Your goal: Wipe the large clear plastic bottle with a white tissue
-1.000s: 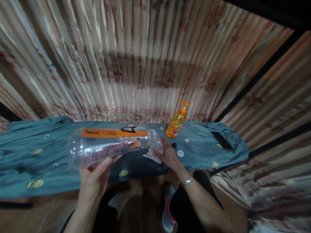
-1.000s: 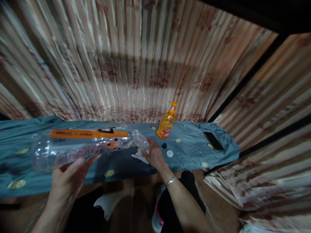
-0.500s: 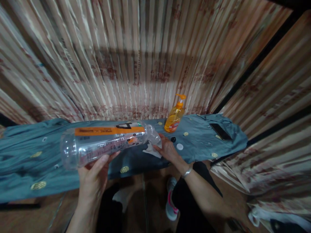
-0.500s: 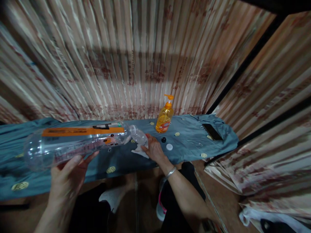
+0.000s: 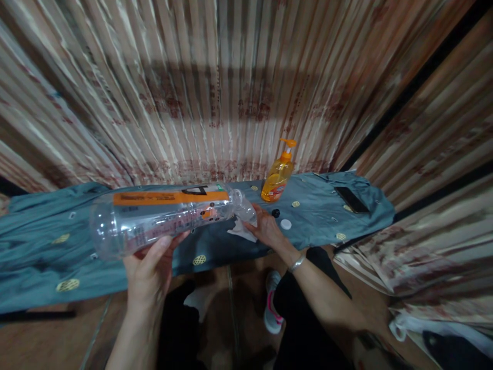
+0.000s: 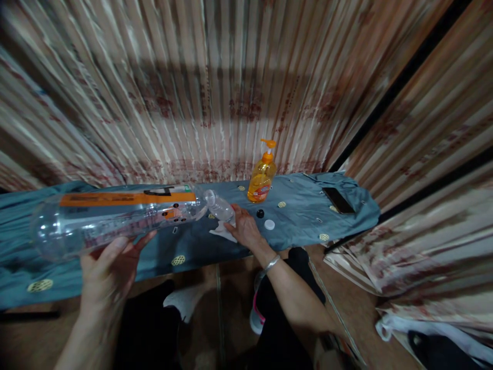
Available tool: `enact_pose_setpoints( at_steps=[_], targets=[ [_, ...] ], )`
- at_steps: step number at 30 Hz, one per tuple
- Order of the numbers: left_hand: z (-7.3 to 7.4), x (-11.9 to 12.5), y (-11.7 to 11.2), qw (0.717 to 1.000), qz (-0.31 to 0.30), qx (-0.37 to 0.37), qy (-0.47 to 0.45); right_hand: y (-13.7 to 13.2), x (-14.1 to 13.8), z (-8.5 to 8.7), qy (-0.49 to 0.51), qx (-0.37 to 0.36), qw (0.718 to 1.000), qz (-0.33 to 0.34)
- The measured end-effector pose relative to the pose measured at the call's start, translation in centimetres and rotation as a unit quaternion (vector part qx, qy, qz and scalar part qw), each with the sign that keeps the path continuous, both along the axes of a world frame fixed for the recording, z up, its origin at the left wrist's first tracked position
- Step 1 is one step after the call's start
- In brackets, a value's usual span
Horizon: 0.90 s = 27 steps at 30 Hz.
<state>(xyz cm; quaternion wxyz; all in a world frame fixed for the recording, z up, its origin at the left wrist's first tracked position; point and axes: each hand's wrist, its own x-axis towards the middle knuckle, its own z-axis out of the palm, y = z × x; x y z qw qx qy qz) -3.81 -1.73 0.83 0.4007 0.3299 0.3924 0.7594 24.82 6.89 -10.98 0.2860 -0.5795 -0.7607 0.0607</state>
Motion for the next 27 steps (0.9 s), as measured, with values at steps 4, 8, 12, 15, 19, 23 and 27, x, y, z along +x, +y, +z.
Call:
enact_pose_setpoints(
  at_steps=[4,8,12,15,19,23,27],
  targets=[
    [0.51,0.09,-0.06,1.000,-0.001,-0.003,-0.019,-0.04,-0.01,0.04,0.011,-0.004,1.000,0.002],
    [0.85,0.30,-0.12,0.999,0.000,-0.003,-0.040,-0.05,0.00,0.04,0.016,0.001,1.000,0.005],
    [0.75,0.37,-0.09,0.999,0.000,0.001,-0.053,-0.12,-0.04,0.20,0.005,0.000,1.000,0.000],
    [0.47,0.29,-0.04,0.999,0.002,0.002,-0.047,-0.15,-0.01,0.27,0.005,0.004,1.000,0.000],
    [0.13,0.16,-0.01,0.999,0.003,0.013,-0.032,-0.09,0.08,0.20,0.008,-0.003,1.000,0.007],
    [0.29,0.20,-0.11,0.999,0.004,0.006,-0.031,-0.02,0.05,0.18,0.010,-0.013,1.000,0.003],
    [0.85,0.47,-0.17,1.000,0.006,-0.002,-0.027,-0.04,0.01,0.24,0.015,-0.013,1.000,0.005]
  ],
)
